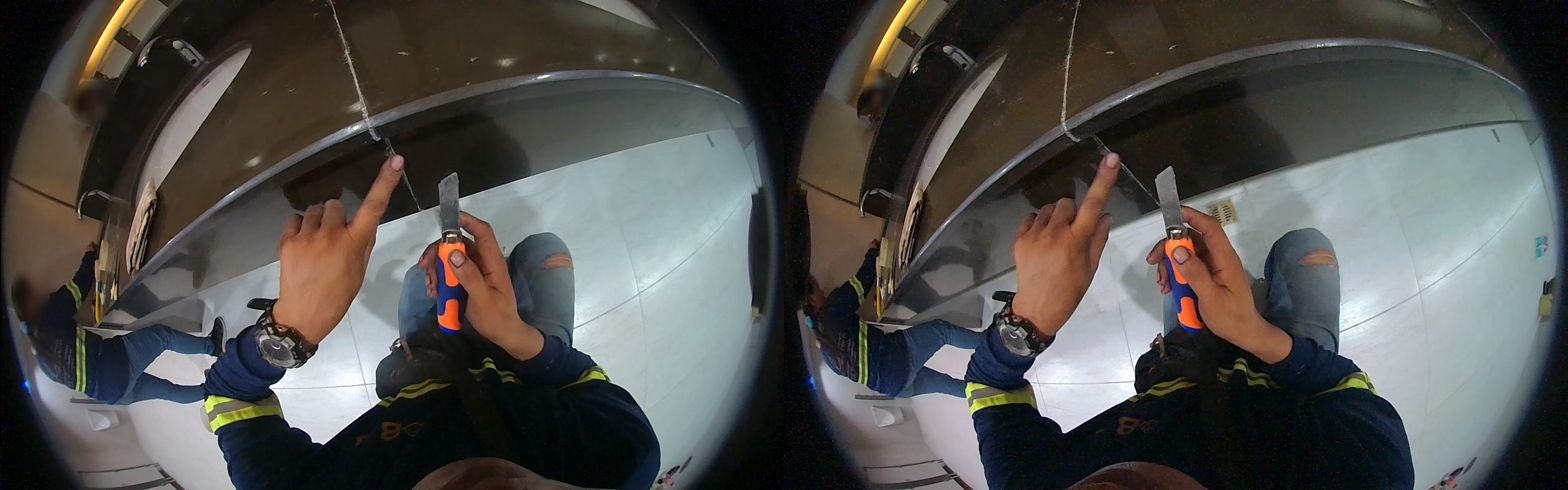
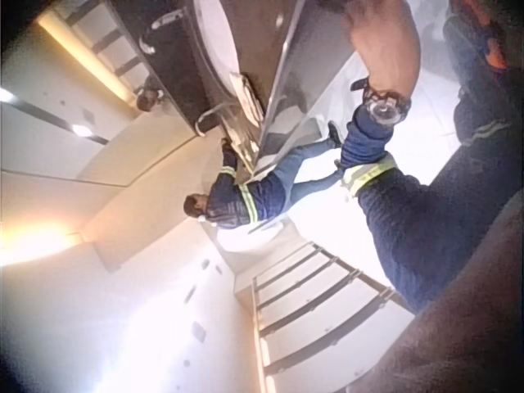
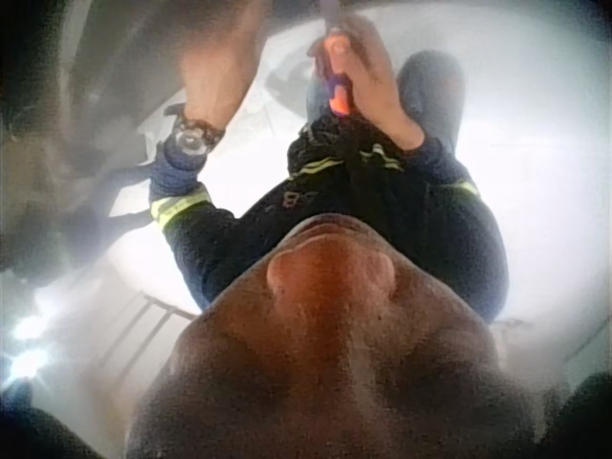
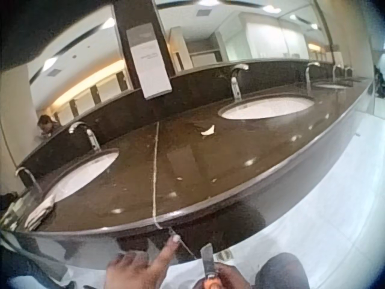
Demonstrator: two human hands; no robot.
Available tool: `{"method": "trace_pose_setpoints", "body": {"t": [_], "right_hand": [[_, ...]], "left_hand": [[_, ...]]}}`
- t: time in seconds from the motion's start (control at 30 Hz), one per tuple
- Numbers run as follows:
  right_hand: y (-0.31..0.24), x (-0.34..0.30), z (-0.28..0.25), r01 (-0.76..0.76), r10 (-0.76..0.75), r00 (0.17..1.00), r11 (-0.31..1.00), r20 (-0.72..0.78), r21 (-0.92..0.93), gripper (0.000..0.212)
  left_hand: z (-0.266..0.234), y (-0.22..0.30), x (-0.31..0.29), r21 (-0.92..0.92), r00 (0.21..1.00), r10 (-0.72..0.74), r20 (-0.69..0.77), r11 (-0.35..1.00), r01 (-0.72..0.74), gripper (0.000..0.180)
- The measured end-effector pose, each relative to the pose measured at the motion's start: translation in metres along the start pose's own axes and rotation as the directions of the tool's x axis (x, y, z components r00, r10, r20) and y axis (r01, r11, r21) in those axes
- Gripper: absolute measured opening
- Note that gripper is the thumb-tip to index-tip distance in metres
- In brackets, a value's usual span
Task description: The person uses a utility knife to scrape and peel away a white adhesive strip along a seam on a dark countertop. They repeatedly scrape the seam and pull off pieces of the strip by hand.
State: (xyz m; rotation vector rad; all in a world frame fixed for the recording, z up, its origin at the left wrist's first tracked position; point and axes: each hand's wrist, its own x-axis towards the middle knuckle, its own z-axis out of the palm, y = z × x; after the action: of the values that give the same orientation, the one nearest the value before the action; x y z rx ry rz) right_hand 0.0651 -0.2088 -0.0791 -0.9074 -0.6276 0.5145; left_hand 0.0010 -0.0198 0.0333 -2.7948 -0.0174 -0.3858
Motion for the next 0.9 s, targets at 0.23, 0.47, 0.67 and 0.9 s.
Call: {"method": "trace_pose_setpoints", "body": {"t": [0.23, 0.47, 0.67, 0.9], "right_hand": [[0.008, 0.0, 0.017, 0.002, -0.002, 1.0, 0.999, 0.006, 0.051, 0.048], [0.029, 0.024, 0.04, -0.067, 0.081, 0.993, 0.988, -0.091, 0.142, 0.049], [0.029, 0.027, 0.044, -0.028, 0.04, 0.996, 0.99, -0.082, 0.142, 0.047], [0.006, 0.022, 0.059, -0.119, 0.14, 0.989, 0.943, -0.048, 0.311, 0.045]], "left_hand": [[-0.001, 0.0, -0.006, -0.373, 0.994, 0.071, -0.083, 0.923, -0.097, 0.062], [0.025, 0.019, -0.012, -0.562, 0.929, -0.169, -0.329, 0.825, -0.048, 0.054], [0.022, 0.011, -0.007, -0.453, 0.936, -0.102, -0.338, 0.889, -0.067, 0.057], [0.011, 0.006, -0.007, -0.491, 0.952, -0.096, -0.289, 0.869, -0.062, 0.059]]}}
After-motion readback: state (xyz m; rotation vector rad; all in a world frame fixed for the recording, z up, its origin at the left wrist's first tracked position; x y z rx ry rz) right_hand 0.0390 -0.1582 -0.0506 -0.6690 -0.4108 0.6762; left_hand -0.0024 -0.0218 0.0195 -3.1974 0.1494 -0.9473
